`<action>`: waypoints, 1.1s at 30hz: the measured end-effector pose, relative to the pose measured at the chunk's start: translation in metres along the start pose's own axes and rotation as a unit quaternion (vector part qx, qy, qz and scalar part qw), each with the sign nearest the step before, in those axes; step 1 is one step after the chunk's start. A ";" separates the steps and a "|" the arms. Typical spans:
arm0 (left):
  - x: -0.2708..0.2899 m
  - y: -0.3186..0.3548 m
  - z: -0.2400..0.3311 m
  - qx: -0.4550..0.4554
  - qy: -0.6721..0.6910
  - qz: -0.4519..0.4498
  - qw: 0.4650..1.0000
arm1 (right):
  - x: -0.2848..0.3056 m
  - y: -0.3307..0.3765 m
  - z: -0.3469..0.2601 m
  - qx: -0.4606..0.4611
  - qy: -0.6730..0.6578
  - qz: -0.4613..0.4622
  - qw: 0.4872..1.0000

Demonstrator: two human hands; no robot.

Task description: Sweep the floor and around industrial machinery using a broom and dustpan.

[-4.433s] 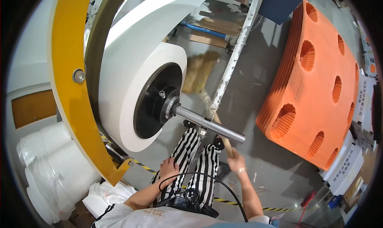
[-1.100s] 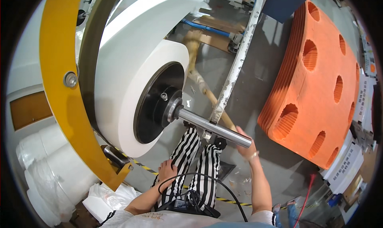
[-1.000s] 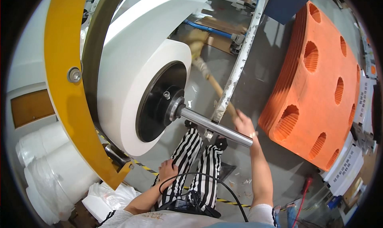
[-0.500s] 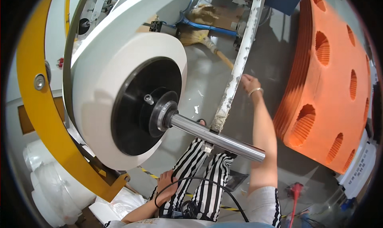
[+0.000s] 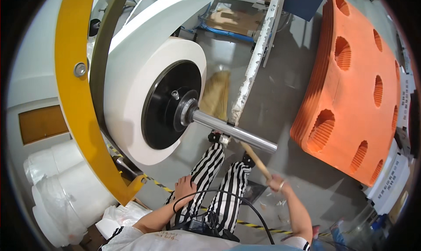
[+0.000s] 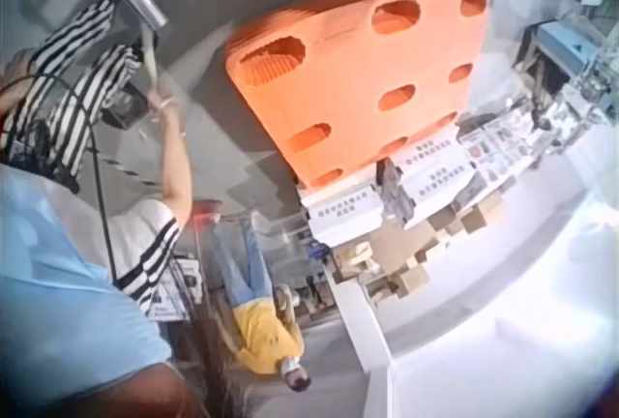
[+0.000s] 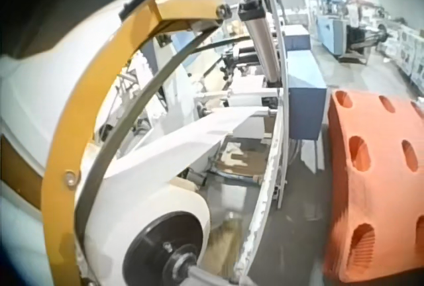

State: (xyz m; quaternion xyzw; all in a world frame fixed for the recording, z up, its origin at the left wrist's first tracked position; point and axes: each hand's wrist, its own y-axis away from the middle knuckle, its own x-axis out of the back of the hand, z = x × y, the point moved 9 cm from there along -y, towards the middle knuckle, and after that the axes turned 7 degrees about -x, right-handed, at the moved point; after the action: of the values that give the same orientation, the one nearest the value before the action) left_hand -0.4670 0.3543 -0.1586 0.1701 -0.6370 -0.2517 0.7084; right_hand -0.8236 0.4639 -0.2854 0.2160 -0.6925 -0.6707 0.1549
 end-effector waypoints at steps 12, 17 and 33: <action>-0.048 0.046 -0.012 -0.093 -0.055 -0.094 0.990 | -0.043 0.118 -0.021 0.166 -0.032 0.213 0.962; -0.042 0.030 -0.027 -0.133 0.018 -0.082 0.988 | -0.024 0.051 -0.106 0.200 -0.069 0.293 0.932; -0.053 0.072 -0.099 -0.193 0.037 -0.218 0.956 | -0.218 0.174 0.198 -0.102 -0.303 0.313 0.894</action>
State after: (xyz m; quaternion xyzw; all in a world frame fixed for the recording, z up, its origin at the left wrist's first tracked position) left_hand -0.3619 0.4354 -0.1742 0.1737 -0.4976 -0.5116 0.6786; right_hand -0.7523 0.7467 -0.1059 -0.2427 -0.6655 -0.6873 0.1605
